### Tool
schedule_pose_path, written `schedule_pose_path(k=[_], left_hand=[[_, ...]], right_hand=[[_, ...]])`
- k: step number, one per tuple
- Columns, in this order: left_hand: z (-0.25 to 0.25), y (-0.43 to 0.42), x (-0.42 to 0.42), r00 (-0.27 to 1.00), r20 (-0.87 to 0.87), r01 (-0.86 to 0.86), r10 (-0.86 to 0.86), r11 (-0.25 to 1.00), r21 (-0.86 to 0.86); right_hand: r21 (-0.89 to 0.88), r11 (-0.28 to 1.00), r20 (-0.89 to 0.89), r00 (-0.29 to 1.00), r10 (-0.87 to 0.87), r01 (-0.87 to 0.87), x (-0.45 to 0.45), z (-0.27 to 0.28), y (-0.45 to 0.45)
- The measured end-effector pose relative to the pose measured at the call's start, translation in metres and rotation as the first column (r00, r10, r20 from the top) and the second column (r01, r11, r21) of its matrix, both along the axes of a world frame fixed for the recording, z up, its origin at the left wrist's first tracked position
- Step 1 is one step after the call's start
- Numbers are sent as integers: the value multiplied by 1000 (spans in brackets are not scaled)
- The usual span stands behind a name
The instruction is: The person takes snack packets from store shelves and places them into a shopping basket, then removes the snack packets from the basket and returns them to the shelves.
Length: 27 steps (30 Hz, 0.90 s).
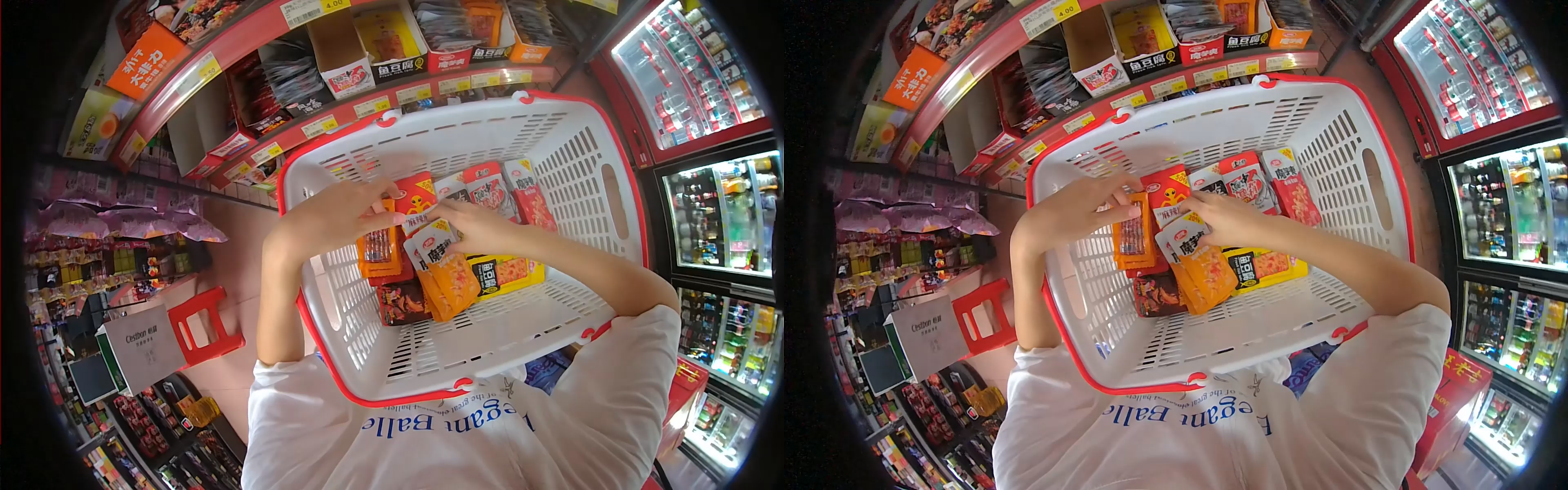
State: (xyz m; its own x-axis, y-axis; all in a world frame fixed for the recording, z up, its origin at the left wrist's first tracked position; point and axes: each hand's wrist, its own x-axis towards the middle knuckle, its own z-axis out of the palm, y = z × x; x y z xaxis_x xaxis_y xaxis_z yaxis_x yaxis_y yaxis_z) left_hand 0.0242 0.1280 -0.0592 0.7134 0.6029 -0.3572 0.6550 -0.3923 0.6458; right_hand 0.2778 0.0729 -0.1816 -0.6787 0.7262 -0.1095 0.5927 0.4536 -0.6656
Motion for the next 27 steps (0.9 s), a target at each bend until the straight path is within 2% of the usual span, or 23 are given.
schedule_pose_path(k=[2, 6, 8, 9, 11, 15, 21, 22, 25, 27], left_hand=[[-2, -1, -1, 1000, 1, 1, -1, 1000, 3], [-1, 0, -2, 998, 64, -9, 10, 1000, -21], [0, -2, -2, 999, 46, -16, 18, 999, -31], [0, -2, -2, 999, 31, -31, 32, 999, -43], [-1, -2, -2, 999, 24, -20, 21, 999, -33], [-1, -2, -1, 1000, 14, -10, 10, 1000, -8], [1, -3, 0, 1000, -9, -25, 25, 998, -52], [2, -3, 0, 1000, -17, -16, 15, 999, -41], [6, -4, 3, 999, -44, -28, 25, 997, -71], [1, -2, 3, 999, 45, -22, 24, 998, -65]], right_hand=[[-207, 975, 17, 997, -74, 76, -4, 1, 1], [-185, 980, -96, 992, -84, 66, 0, -22, -2], [-24, 1000, -189, 982, -20, 16, -2, -22, -5], [-23, 1000, -193, 981, -23, 19, -2, -17, -3], [-382, 924, -10, 1000, -16, 11, -2, -4, 5], [-412, 910, -69, 994, -79, 44, -6, 1, -6], [-756, 636, -97, 935, -341, 153, -21, -1, -40], [-555, 831, -346, 899, -268, 34, -23, -10, -46], [-525, 842, -376, 852, -364, 127, -30, -32, -58], [-510, 849, -418, 822, -387, 140, -33, -31, -60]])
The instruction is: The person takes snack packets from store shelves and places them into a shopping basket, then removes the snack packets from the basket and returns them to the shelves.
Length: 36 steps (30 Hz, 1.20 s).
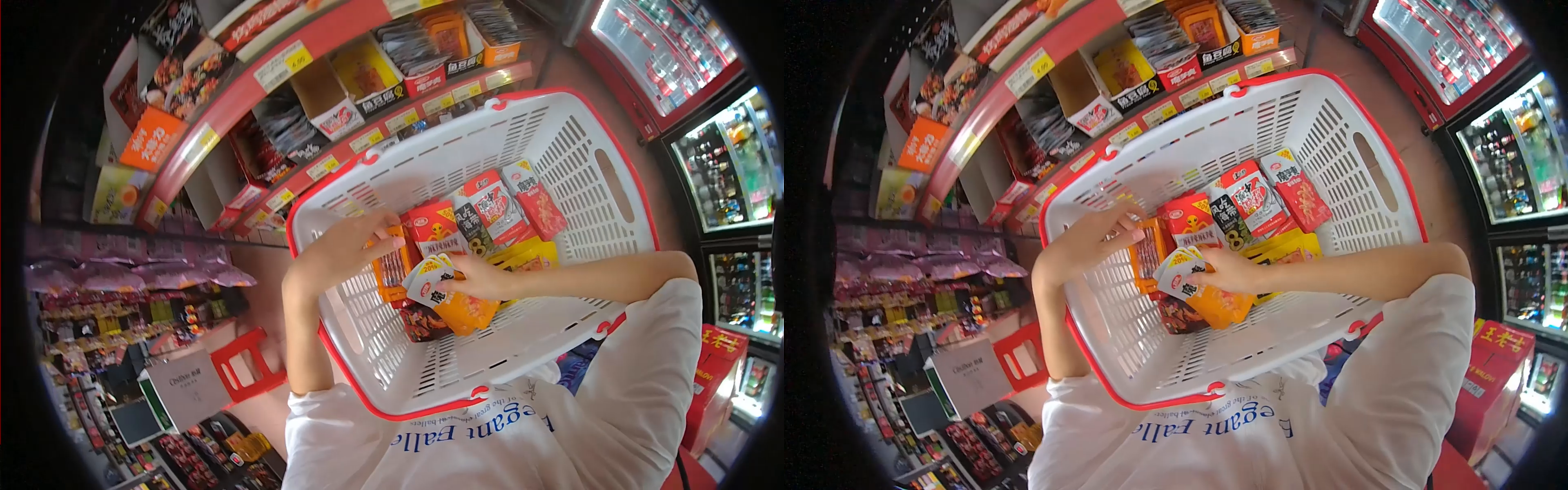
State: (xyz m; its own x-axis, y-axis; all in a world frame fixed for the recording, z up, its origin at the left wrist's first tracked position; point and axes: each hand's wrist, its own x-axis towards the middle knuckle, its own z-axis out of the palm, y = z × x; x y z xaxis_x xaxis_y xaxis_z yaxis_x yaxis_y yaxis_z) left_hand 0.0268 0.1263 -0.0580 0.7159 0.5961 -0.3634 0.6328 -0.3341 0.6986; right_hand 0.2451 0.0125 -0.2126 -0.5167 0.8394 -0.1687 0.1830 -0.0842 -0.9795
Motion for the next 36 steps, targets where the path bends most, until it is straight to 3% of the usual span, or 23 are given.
schedule_pose_path(k=[3, 5, 6, 8, 9, 11, 12, 13, 14, 16, 18, 20, 21, 23, 24, 26, 27, 29, 34, 36], left_hand=[[3, 2, 1, 1000, 13, -10, 10, 999, 49], [6, 2, 3, 993, 79, -88, 85, 995, 39], [7, 1, 4, 995, 76, -75, 72, 996, 48], [10, -1, 9, 917, 189, -329, 350, 935, -135], [12, -2, 9, 880, 165, -414, 445, 890, -190], [22, -4, 18, 871, 248, -388, 424, 904, -182], [26, -5, 22, 858, 314, -367, 407, 913, -181], [28, -6, 27, 816, 386, -331, 430, 896, -297], [34, -8, 37, 812, 392, -334, 432, 895, -296], [47, -10, 67, 862, 463, -196, 208, 978, -74], [45, 6, 93, 791, 568, -198, 228, 973, -115], [62, 22, 119, 721, 571, -324, 393, 919, -223], [58, 39, 129, 718, 577, -325, 390, 920, -219], [34, 79, 148, 684, 717, -312, 137, 943, 117], [30, 93, 158, 682, 719, -312, 135, 942, 119], [21, 114, 181, 778, 628, -344, 17, 848, 403], [14, 124, 191, 775, 632, -343, 13, 849, 402], [-1, 140, 208, 832, 552, -332, -61, 741, 583], [-22, 163, 247, 861, 498, -216, -102, 814, 540], [-34, 166, 259, 794, 600, -157, -98, 920, 359]], right_hand=[[-33, 998, -25, 998, -55, 54, -5, 12, 8], [-189, 976, -179, 973, -146, 111, -4, 45, 23], [-181, 976, -184, 970, -157, 123, -4, 61, 30], [-73, 973, -375, 898, -232, 221, -2, 94, 45], [-61, 973, -369, 900, -231, 224, 0, 109, 51], [50, 905, -460, 814, -355, 423, 5, 137, 67], [62, 905, -454, 820, -349, 420, 9, 148, 75], [75, 854, -510, 756, -411, 515, 12, 159, 84], [77, 794, -566, 682, -463, 603, 15, 169, 93], [69, 742, -533, 653, -538, 667, 25, 190, 109], [246, 641, -628, 623, -466, 727, 33, 199, 136], [269, 744, -609, 707, -361, 611, 60, 209, 165], [278, 796, -603, 743, -291, 538, 77, 216, 173], [345, 845, -608, 783, -130, 408, 114, 215, 195], [313, 874, -586, 800, -130, 371, 131, 212, 198], [305, 881, -533, 832, -158, 362, 156, 197, 199], [308, 879, -528, 834, -160, 364, 164, 192, 198], [248, 845, -424, 837, -346, 475, 178, 180, 197], [153, 724, -464, 695, -549, 673, 207, 145, 201], [163, 674, -474, 657, -586, 720, 212, 144, 201]])
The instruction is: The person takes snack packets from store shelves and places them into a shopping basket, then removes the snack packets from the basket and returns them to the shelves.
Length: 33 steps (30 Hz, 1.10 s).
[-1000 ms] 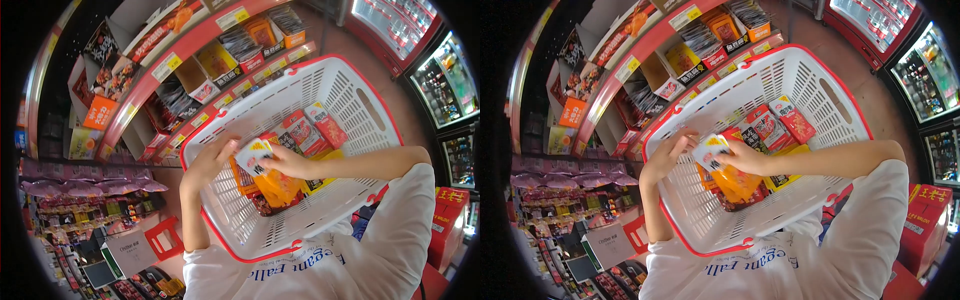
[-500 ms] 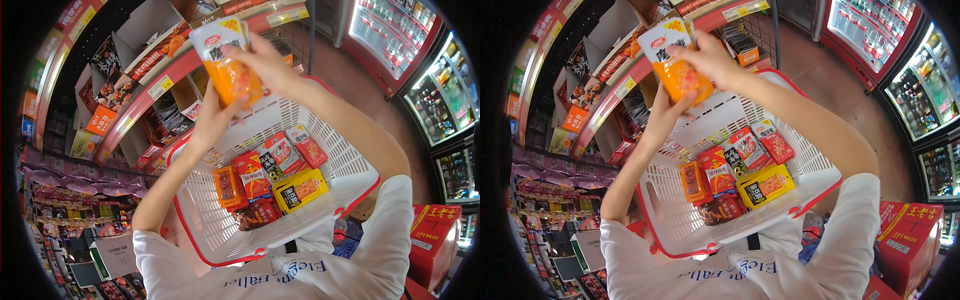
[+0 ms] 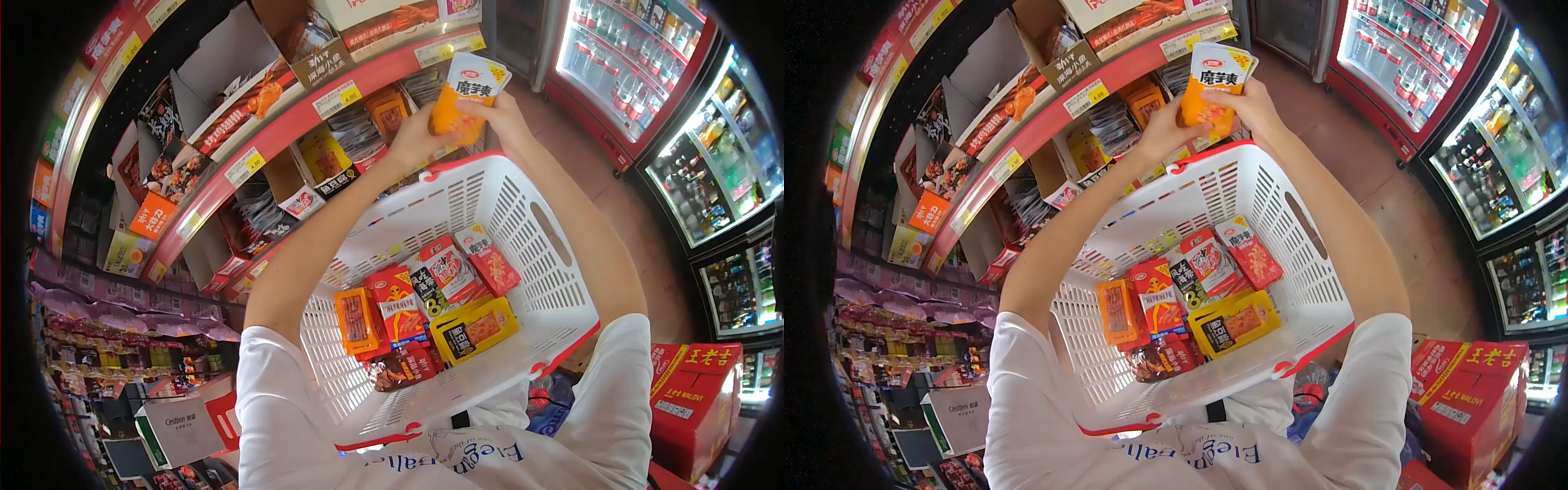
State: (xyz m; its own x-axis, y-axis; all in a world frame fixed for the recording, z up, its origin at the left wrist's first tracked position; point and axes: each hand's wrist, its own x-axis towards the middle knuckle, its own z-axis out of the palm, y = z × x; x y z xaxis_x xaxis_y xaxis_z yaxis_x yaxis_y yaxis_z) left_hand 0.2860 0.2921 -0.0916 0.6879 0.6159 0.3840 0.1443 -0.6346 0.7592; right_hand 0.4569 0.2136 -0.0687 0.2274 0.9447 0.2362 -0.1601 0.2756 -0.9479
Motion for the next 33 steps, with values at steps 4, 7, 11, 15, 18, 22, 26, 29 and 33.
schedule_pose_path(k=[4, 7, 11, 15, 18, 22, 26, 29, 33], left_hand=[[2, 10, 3, 975, -173, 45, -139, 887, -460], [-35, 29, 5, 986, 88, 164, -139, 872, -460], [-33, 19, 2, 987, -154, 4, -37, 977, -215], [-42, 29, -1, 999, 29, 19, -15, 991, -132], [-44, 41, -3, 992, 121, -5, 29, 982, -190], [-31, 40, -5, 979, 200, 25, 47, 939, -342], [-31, 36, -6, 992, 119, -9, 50, 946, -323], [-30, 34, -6, 992, 123, 11, 36, 934, -357], [-28, 33, -9, 996, 77, -17, 40, 959, -281]], right_hand=[[-25, 991, 12, 992, -129, 129, 1, -3, 0], [-1, 982, 139, 972, -189, 191, 7, -21, 13], [64, 967, 231, 939, -256, 248, 6, -34, 26], [59, 912, 401, 827, -395, 406, -1, -30, 24], [81, 877, 466, 760, -454, 474, -9, -23, 22], [34, 933, 505, 799, -326, 359, -8, -23, 29], [107, 958, 462, 840, -285, 266, -8, -32, 39], [126, 977, 309, 929, -202, 171, -5, -41, 51], [153, 979, 265, 949, -172, 135, -7, -36, 48]])
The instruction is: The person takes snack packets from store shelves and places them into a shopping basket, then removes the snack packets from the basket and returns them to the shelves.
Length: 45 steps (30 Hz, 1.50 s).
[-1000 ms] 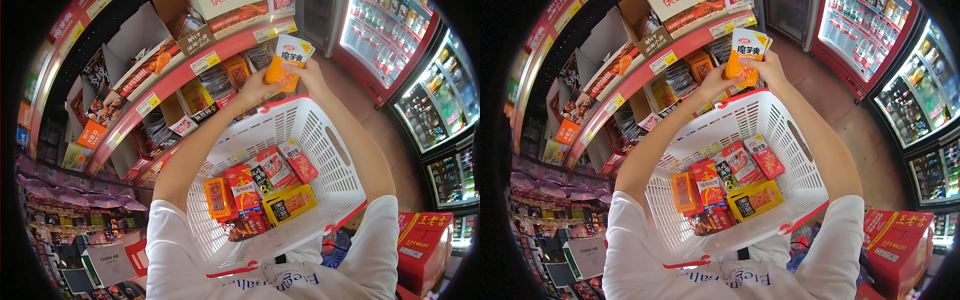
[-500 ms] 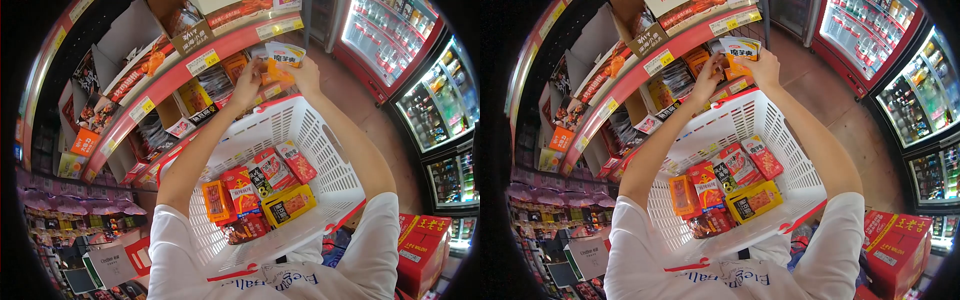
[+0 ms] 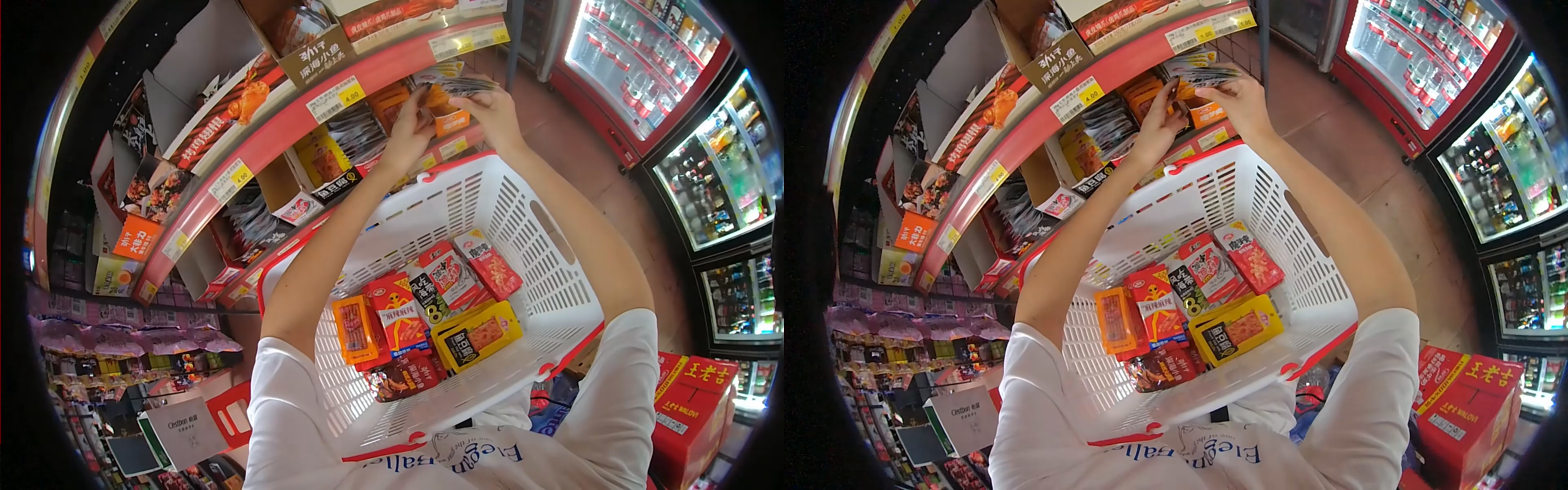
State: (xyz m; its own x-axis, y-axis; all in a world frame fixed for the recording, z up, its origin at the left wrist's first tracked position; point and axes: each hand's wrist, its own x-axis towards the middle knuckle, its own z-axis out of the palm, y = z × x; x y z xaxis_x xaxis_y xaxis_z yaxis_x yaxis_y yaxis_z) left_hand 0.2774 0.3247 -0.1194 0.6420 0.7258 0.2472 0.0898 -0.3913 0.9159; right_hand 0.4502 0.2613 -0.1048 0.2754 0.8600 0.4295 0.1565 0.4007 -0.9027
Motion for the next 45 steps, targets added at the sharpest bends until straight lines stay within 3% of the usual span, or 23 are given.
schedule_pose_path(k=[4, 8, 11, 13, 15, 16, 18, 22, 25, 27, 31, 33, 34, 36, 39, 43, 45], left_hand=[[-6, 2, 0, 1000, -15, 14, -13, 999, 40], [-4, -2, -1, 1000, -22, 5, -4, 997, 77], [-4, -4, -2, 1000, -18, 9, -8, 998, 54], [-6, -3, -3, 997, -76, -1, 11, 991, 133], [-9, 0, -4, 994, -108, -14, 34, 982, 187], [-10, 1, -4, 989, -139, -24, 58, 970, 241], [-11, 3, -6, 981, -182, -3, 59, 955, 296], [-25, 7, -5, 954, -290, 81, 74, 870, 486], [-18, 0, -3, 971, -229, 44, 70, 887, 459], [-14, -6, -1, 981, -183, 23, 65, 897, 441], [-7, -9, 1, 999, -39, 23, -10, 941, 338], [-5, -11, 2, 997, -70, 12, 19, 909, 416], [-5, -13, 2, 994, -98, 4, 50, 871, 491], [0, -17, 0, 987, -129, -4, 96, 820, 573], [-4, -14, 0, 982, -135, -14, 130, 769, 639], [-2, -15, -1, 999, -45, 7, 21, 840, 543], [5, -20, -4, 993, -110, 26, 49, 808, 588]], right_hand=[[-16, 1000, 16, 1000, -26, 26, 5, -10, 9], [-98, 979, 10, 984, -178, 178, 4, -5, 5], [-56, 963, 52, 964, -261, 264, 5, -11, 8], [-15, 954, 75, 951, -298, 300, 10, -21, 14], [-38, 937, 256, 910, -326, 346, 12, -23, 15], [-38, 937, 257, 910, -327, 347, 12, -25, 15], [56, 964, 75, 962, -264, 260, 6, -22, 14], [54, 957, 58, 956, -289, 286, 0, -17, 12], [-27, 965, 130, 958, -256, 261, 0, -12, 8], [-51, 926, 412, 853, -321, 373, 4, -20, 12], [-110, 950, 426, 877, -221, 293, 13, -36, 20], [-20, 936, 610, 746, -267, 351, 14, -37, 17], [-32, 937, 611, 748, -257, 348, 15, -37, 16], [-264, 935, 492, 867, -81, 237, 17, -37, 15], [-158, 969, 545, 835, -74, 189, 14, -32, 12], [-349, 893, 472, 876, -95, 285, 7, -17, 3], [-272, 896, 521, 837, -169, 351, 9, -30, 11]])
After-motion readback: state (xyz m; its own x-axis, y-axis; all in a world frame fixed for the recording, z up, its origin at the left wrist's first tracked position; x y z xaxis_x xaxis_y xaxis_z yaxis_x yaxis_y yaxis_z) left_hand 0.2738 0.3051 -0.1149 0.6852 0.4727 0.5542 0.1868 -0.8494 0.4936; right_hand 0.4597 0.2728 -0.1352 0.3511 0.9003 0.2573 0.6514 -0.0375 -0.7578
